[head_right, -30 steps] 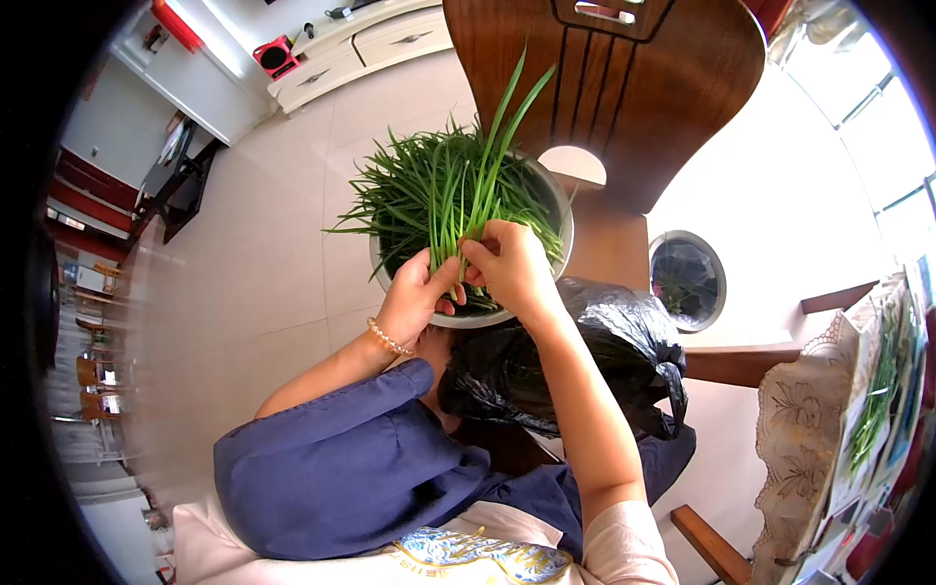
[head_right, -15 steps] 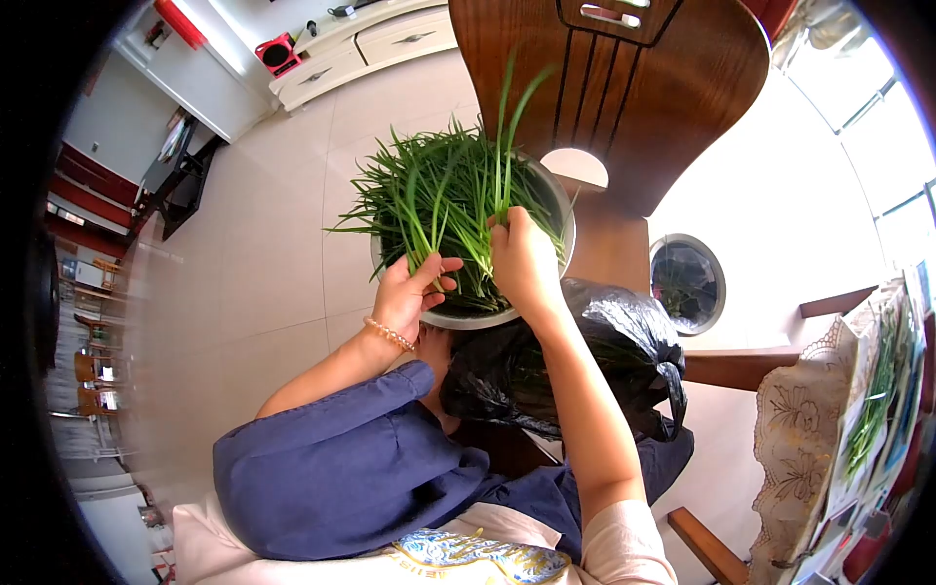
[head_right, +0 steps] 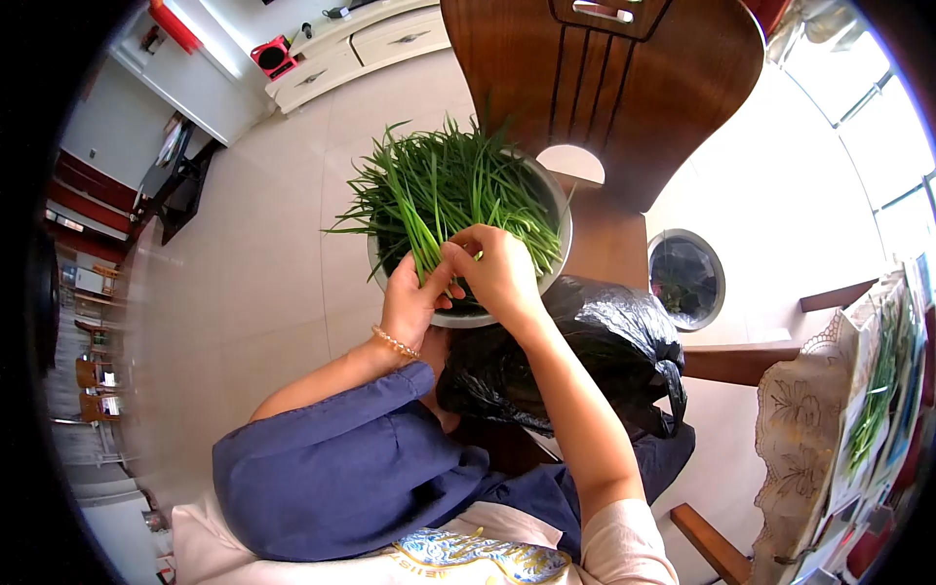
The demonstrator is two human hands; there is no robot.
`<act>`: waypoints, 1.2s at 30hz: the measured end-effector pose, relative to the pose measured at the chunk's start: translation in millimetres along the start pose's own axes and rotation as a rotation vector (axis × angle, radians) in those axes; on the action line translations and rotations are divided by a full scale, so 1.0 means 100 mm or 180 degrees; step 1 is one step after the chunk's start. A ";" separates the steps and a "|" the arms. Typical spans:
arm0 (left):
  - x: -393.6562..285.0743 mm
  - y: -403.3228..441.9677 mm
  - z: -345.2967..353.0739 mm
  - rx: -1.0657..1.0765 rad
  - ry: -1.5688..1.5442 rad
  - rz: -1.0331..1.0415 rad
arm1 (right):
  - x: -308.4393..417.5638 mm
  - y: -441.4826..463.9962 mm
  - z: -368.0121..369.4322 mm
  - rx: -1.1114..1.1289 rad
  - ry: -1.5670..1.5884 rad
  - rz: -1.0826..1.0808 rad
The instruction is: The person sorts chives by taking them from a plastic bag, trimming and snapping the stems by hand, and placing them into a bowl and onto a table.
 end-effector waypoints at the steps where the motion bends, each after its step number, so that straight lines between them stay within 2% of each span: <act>1: -0.01 0.00 0.01 -0.0020 0.0055 -0.0010 | 0.00 0.01 0.01 -0.0002 -0.0051 -0.0030; 3: -0.02 -0.01 0.01 -0.0015 0.0136 0.0009 | -0.02 0.01 0.03 -0.0065 -0.0058 -0.0054; 5: -0.04 -0.01 0.03 -0.0004 0.0217 0.0024 | -0.04 0.01 -0.01 -0.0468 0.0221 0.0155; 9: -0.09 -0.03 0.04 -0.0064 0.0286 0.0103 | 0.04 0.00 0.00 -0.0281 0.0235 0.0078; 11: -0.08 -0.02 0.05 -0.0024 0.0364 0.0125 | 0.09 -0.01 0.01 -0.0238 -0.0332 -0.0127; 14: -0.01 0.00 0.03 0.0026 0.0346 0.0075 | 0.09 0.01 0.00 -0.0177 -0.0183 0.0132; 16: 0.05 0.03 0.02 0.0010 -0.0136 -0.0173 | 0.01 0.03 0.02 -0.0231 -0.0069 0.0261; 17: 0.05 0.04 0.02 0.0012 -0.0137 -0.0173 | -0.09 0.06 0.01 -0.0616 0.0082 0.0221; 18: 0.10 0.05 0.02 0.0021 -0.0278 -0.0454 | -0.12 0.07 -0.04 -0.1002 0.0233 0.0179; 21: 0.23 0.04 -0.01 0.0212 -0.0523 -0.0991 | -0.23 0.08 -0.04 -0.0806 0.0803 0.0493; 22: 0.29 0.02 -0.01 0.0398 -0.0620 -0.1248 | -0.26 0.07 -0.05 -0.0813 0.0798 0.0498; 25: 0.34 0.01 -0.02 0.0423 -0.1040 -0.1426 | -0.33 0.08 -0.02 -0.0560 0.0646 0.0651; 27: 0.30 0.00 -0.01 0.0425 -0.1196 -0.1363 | -0.27 0.07 -0.02 -0.0515 -0.0044 0.0411; 29: 0.26 -0.02 0.01 0.0429 -0.1351 -0.1302 | -0.23 0.04 -0.02 -0.0397 -0.0081 0.0451; 31: 0.22 -0.04 0.01 0.0378 -0.1449 -0.1116 | -0.10 0.01 0.02 0.0251 -0.0109 0.0408; 36: 0.20 -0.06 0.04 0.0736 -0.1470 -0.1022 | -0.16 0.04 0.13 0.0319 0.0206 0.0234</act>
Point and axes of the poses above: each hand's wrist, its own y-axis towards the middle knuckle, its own z-axis out of the palm, x = y × z, the point moved 5 cm from there along y, towards the middle knuckle, and after that the axes turned 8 degrees about -y, right-handed, at the moved point
